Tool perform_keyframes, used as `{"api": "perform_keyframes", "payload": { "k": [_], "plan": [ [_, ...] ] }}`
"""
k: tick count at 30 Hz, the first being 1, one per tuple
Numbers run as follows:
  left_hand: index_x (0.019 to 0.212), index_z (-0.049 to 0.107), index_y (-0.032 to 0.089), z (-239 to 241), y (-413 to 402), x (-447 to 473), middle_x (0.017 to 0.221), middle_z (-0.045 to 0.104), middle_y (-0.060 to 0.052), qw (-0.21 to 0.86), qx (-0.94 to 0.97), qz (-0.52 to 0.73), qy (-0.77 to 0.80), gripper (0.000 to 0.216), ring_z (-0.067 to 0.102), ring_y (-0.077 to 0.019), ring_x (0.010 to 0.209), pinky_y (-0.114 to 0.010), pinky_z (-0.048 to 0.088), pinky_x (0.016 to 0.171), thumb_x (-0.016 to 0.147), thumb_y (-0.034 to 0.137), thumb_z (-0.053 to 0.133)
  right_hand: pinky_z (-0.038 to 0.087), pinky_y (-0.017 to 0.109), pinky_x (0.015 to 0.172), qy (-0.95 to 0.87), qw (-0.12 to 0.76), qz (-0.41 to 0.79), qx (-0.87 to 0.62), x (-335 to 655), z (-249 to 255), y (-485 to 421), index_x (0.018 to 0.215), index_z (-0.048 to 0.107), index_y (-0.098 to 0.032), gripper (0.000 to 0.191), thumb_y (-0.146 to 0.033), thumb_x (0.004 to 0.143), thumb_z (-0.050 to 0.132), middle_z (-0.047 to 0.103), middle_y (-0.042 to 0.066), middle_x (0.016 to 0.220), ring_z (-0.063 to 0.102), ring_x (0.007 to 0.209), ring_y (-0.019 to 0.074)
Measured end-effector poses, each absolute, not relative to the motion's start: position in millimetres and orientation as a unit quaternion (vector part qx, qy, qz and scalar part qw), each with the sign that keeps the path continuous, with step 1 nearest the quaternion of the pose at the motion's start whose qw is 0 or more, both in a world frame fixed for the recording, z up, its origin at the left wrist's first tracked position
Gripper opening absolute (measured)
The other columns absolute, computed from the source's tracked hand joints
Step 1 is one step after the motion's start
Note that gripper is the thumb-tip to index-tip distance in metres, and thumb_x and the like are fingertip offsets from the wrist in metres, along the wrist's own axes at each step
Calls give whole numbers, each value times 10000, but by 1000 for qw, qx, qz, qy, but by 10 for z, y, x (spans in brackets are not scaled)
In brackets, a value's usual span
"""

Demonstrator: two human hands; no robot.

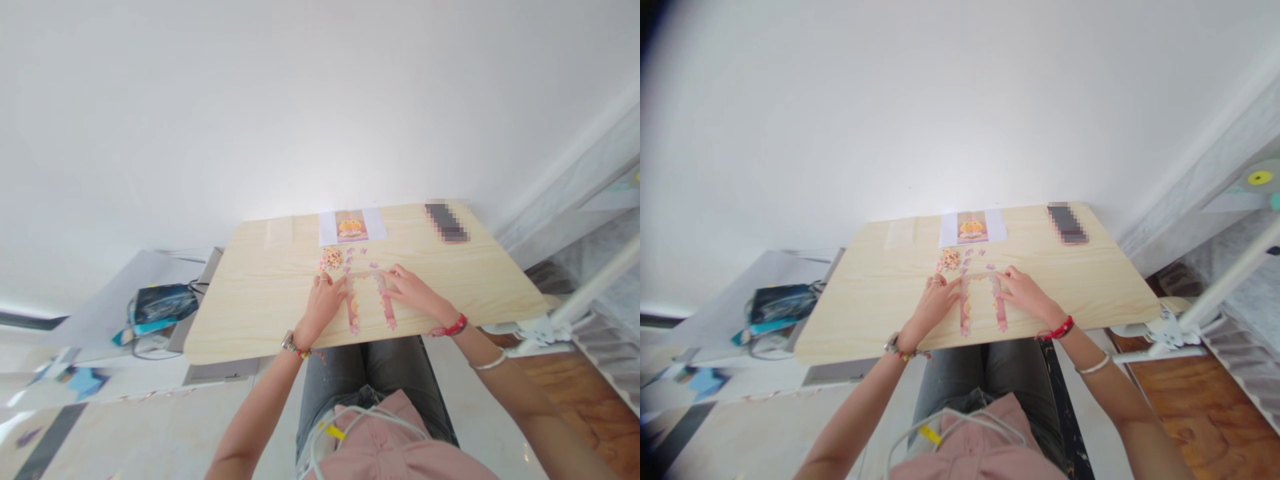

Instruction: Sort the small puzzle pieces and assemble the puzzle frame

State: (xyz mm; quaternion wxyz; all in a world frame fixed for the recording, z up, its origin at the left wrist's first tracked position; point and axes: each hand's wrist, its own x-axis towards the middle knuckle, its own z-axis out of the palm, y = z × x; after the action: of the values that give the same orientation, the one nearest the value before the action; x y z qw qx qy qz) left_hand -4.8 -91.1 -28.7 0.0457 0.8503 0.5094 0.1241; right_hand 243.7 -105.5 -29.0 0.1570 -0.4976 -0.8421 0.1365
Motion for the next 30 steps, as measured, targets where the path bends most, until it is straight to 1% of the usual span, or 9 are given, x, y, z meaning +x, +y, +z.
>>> {"api": "perform_keyframes", "payload": {
  "k": [5,12,16,21,25,28,30],
  "plan": [
    [1124,536,255,-317,-896,-5,809,437,-45,34,844,127,519,333,435,-194,826,-355,370,814,792,258,510,447,332,775,-845,164,141,-489,2445,-327,-1007,1193,475,-212,394,-291,809,508,490,64,961,530,854,181],
    [1075,561,235,-308,-833,10,825,450,-57,29,843,125,522,297,430,-204,859,-363,374,825,781,253,526,443,326,780,-845,157,141,-490,2467,-347,-900,1169,491,-184,378,-306,811,509,490,77,966,529,865,185],
    [1063,558,239,-311,-809,26,847,455,-65,30,835,136,532,284,429,-210,859,-360,385,800,782,249,522,448,319,776,-843,161,144,-493,2470,-353,-849,1177,488,-197,394,-317,803,524,488,74,980,535,863,182],
    [1046,560,236,-295,-777,53,825,460,-56,23,835,138,532,272,435,-206,857,-353,385,803,777,237,523,449,318,774,-843,166,146,-490,2477,-354,-806,1189,480,-210,397,-292,803,524,489,75,1008,536,872,181],
    [1010,578,233,-299,-759,67,858,465,-70,12,830,145,538,251,440,-212,839,-345,397,767,762,230,543,449,327,779,-846,173,150,-482,2487,-361,-774,1169,496,-212,385,-303,798,532,492,76,1005,531,882,185],
    [1038,561,233,-302,-762,64,859,471,-69,11,828,152,539,278,446,-214,843,-350,399,768,761,233,550,446,320,791,-843,192,158,-478,2499,-361,-717,1159,506,-207,373,-302,799,534,499,71,993,528,888,175],
    [1078,536,225,-290,-778,55,849,477,-66,9,830,158,535,314,448,-213,849,-361,395,790,765,236,552,444,312,792,-834,210,152,-486,2500,-358,-640,1118,536,-186,326,-280,806,525,512,71,968,528,884,170]
  ]
}}
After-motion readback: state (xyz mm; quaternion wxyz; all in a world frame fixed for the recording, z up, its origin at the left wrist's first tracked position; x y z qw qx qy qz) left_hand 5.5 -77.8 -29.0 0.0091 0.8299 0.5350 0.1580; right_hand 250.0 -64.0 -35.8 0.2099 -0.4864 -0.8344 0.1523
